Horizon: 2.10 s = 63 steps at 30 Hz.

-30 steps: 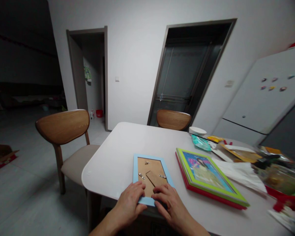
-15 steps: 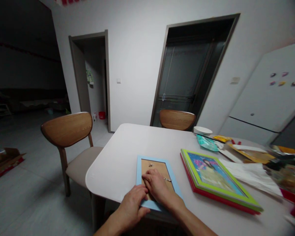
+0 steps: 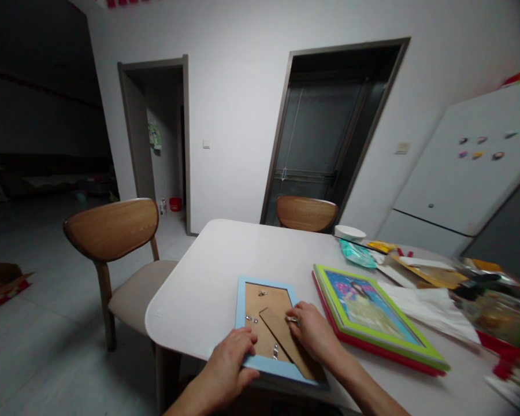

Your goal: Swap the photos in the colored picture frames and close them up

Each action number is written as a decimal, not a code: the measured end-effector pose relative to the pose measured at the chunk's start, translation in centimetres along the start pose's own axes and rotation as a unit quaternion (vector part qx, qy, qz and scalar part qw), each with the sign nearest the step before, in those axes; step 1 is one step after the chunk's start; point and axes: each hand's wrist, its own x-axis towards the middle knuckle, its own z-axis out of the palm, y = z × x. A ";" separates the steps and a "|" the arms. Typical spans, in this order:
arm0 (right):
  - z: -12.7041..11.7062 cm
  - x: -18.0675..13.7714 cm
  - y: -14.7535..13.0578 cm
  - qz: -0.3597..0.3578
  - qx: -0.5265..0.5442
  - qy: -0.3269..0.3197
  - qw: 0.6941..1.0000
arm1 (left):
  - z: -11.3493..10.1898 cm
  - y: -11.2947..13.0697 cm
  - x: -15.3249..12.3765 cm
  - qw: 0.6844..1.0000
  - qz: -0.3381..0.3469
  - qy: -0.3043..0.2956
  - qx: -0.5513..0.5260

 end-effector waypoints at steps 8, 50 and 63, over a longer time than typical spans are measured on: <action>0.7 0.6 0.9 0.019 -0.017 0.010 1.000 | 0.0 0.1 0.0 1.000 -0.003 0.002 -0.002; 4.0 8.0 -0.7 0.127 0.053 0.001 0.990 | 0.8 0.9 -0.8 0.998 -0.029 -0.005 0.054; 1.9 7.2 -2.0 0.145 0.239 0.063 0.958 | 4.9 -0.9 2.2 0.984 0.044 -0.024 0.172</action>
